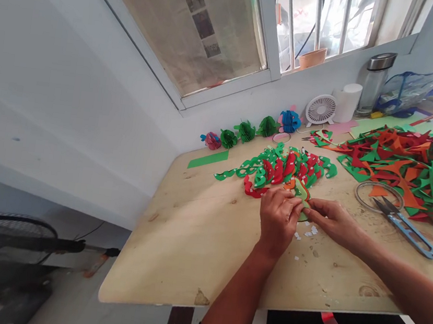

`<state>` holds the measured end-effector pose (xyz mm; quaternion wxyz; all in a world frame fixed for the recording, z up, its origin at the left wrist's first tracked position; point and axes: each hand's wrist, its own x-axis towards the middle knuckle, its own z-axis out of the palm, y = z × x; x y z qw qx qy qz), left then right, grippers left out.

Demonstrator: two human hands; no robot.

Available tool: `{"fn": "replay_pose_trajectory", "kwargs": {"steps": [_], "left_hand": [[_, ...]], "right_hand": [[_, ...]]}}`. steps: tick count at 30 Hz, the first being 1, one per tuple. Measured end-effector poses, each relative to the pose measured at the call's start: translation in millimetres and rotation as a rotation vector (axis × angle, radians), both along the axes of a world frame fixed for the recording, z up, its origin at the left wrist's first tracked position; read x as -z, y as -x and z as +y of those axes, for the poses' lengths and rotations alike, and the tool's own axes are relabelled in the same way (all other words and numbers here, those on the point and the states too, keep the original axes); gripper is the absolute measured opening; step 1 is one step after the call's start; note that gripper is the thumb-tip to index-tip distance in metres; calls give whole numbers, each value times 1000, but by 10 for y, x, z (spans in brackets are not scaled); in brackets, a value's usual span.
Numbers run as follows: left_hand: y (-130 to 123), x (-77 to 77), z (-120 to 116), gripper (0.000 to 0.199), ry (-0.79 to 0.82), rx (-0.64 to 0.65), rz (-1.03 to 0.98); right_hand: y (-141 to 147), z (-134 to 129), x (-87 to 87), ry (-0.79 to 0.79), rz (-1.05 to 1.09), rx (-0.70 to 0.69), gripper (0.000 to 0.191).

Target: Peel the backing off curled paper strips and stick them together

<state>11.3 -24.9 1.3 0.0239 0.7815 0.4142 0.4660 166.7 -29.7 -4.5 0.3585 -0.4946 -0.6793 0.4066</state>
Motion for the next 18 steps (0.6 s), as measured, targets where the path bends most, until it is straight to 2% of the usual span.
{"fn": "replay_pose_trajectory", "kwargs": {"steps": [6, 18], "left_hand": [[24, -4, 6, 10, -46, 23, 108], [4, -2, 0, 14, 15, 36, 178]], "right_hand": [[-9, -6, -3, -25, -75, -1, 37], [-8, -14, 36, -79, -189, 6, 32]]}}
